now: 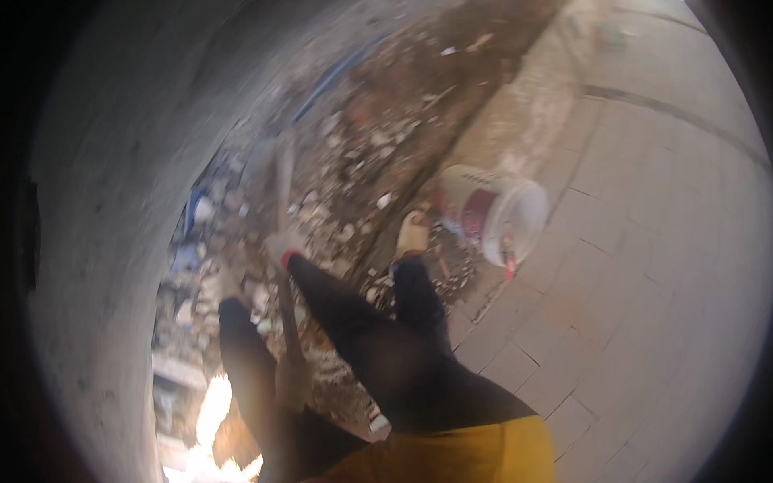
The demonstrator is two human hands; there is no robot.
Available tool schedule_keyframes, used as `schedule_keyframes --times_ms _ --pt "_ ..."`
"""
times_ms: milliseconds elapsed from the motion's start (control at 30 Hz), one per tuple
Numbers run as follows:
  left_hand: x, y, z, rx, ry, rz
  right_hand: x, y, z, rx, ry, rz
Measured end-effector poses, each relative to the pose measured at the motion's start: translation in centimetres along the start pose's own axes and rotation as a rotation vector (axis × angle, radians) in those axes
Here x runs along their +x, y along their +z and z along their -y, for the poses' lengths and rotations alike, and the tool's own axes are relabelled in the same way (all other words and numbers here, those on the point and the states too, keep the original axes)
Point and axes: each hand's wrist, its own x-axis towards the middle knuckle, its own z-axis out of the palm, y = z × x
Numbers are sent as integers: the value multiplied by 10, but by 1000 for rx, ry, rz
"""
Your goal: The person walks along a narrow outdoor passage and uses a hoe to scrape and gather rubble and debris into a white bucket. The person repeatedly scoops debris from the ground and deposits it into the bucket.
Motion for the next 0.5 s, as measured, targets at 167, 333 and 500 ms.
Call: schedule_keyframes --times_ms 167,333,500 --pt "-63 2 -13 -104 -217 239 -48 -17 -55 -918 -610 289" --pt "-146 11 -17 -539 -423 408 -144 -35 -110 -299 -176 275" --pt "-195 39 16 -165 -266 315 -208 -120 -88 715 457 352"
